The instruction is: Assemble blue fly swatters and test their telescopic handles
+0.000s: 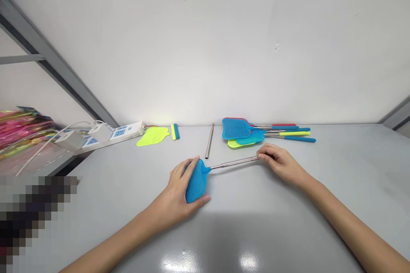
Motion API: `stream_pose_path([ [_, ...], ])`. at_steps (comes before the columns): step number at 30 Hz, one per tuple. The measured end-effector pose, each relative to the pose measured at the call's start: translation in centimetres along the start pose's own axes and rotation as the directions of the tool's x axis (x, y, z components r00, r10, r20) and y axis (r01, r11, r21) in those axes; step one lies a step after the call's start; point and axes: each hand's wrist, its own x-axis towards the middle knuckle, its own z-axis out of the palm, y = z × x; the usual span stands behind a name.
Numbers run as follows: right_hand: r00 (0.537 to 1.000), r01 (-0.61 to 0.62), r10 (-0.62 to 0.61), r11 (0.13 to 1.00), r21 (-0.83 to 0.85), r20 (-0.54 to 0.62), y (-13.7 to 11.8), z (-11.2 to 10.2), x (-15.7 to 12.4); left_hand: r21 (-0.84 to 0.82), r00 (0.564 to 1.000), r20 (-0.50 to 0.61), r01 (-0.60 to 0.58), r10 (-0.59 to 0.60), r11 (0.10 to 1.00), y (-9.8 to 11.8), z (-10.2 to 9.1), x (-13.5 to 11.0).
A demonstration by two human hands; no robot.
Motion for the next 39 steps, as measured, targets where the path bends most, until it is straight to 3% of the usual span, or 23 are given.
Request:
stream_pose_path([
  [8,0.999,0.037,-0.037,0.999,-0.035,-0.019,0.0,-0.3,-0.2,-0.006,0.997,-0.070,0.014,-0.014,1.000,-0.4,0.5,0.2],
  [17,0.997,0.082,-0.082,0.996,-0.023,0.010,-0.6,-0.3,-0.5,0.153,0.986,-0.076,-0.136,0.149,0.979,-0.9,0.7,0.3],
  [29,0.990,-0.040,0.041,0.999,-0.017,0.133,-2.2,0.6,-1.0,0.342,0.971,-0.060,-0.198,0.232,0.919,-0.8,-0.9,0.4],
  [39,0.929,-0.253,0.231,0.967,0.040,0.290,-3.0,0.9,-1.3,0.382,0.966,-0.052,-0.217,0.255,0.899,-0.9,-1.0,0.5],
])
